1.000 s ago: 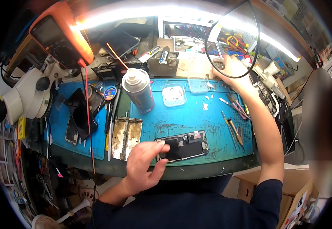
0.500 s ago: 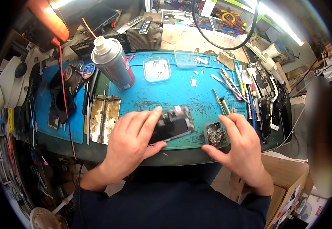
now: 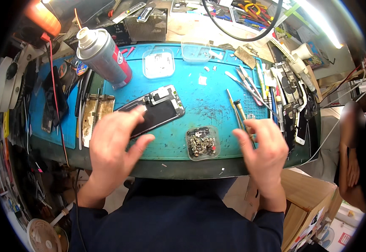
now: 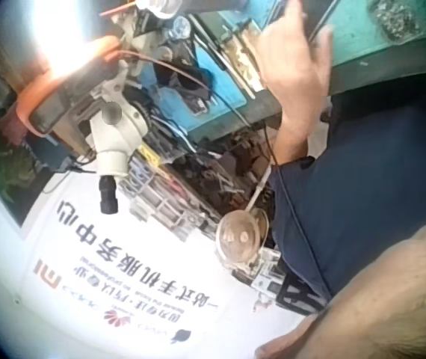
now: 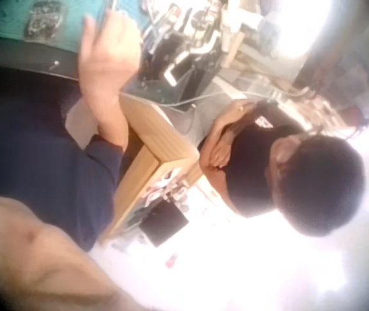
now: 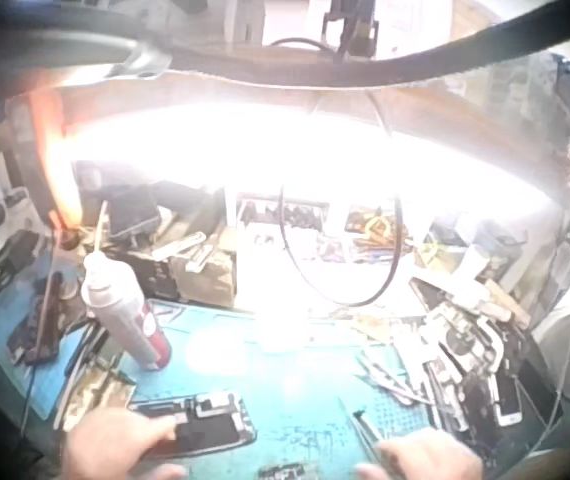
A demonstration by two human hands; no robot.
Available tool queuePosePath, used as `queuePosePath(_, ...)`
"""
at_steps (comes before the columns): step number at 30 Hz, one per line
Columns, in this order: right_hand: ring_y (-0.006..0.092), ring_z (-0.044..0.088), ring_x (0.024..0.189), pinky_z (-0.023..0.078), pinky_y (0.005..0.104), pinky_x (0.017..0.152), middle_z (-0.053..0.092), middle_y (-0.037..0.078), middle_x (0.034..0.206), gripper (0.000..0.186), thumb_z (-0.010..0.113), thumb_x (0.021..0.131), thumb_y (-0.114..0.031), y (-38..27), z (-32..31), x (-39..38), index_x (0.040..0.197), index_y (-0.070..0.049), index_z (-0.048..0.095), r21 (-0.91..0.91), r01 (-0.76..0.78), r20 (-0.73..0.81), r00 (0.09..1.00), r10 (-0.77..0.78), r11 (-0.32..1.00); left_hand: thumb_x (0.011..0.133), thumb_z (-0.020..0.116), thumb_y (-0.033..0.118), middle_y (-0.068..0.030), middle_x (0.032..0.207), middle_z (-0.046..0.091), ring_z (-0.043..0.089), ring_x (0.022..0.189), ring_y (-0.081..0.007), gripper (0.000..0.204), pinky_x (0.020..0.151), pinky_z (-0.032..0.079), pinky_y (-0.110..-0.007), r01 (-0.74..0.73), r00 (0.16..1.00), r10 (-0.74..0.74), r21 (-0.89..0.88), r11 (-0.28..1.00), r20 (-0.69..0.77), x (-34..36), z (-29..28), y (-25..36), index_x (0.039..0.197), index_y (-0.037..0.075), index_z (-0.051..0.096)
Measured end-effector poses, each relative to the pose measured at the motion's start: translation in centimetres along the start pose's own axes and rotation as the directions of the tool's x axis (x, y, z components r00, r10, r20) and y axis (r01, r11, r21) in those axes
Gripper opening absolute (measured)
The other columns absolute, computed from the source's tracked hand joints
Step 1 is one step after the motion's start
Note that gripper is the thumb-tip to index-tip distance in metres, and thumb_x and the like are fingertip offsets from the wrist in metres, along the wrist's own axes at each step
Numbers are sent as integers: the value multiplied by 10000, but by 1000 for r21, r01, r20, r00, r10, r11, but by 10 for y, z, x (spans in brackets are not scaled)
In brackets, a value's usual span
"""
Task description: The person uses a screwdriver to remove screws from a disassembled smartphone chassis on a workbench. They then use tweezers to handle small components and a spudger to pry open parts of the device, working on the internal circuitry.
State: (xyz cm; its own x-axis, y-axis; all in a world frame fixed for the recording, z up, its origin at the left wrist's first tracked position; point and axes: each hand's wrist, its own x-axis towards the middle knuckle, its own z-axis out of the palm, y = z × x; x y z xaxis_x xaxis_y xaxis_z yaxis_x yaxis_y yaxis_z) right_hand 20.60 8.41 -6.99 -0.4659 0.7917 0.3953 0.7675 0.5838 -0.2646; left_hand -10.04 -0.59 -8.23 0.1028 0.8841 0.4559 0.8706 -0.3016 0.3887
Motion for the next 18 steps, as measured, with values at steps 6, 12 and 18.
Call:
queuePosePath(6,246,657,713,502,378,603,634,57,819,172,843,881,-136,5,4,-3,936,-77,691,-86,-92,71,993,98,992,812,893,303,-126,1193,703,667,968,-297,672,857,523,-418,-48,996,62,-225,973,58,3,35,36,1356,-14,658)
queuePosePath(12,221,605,632,477,347,567,631,65,801,142,803,867,-49,10,12,1,931,-67,678,-61,-82,-12,997,81,995,768,920,328,-153,1358,662,650,1097,-330,752,942,513,-431,9,989,24,-221,975,146,3,41,47,1374,-19,639)
queuePosePath(18,75,664,754,544,217,668,660,12,906,156,715,921,69,6,-2,-11,1051,-7,674,400,-261,-47,951,304,879,744,919,292,-124,1390,654,638,1086,-306,701,927,503,-417,-49,980,79,-166,985,182,2,42,44,1362,60,682)
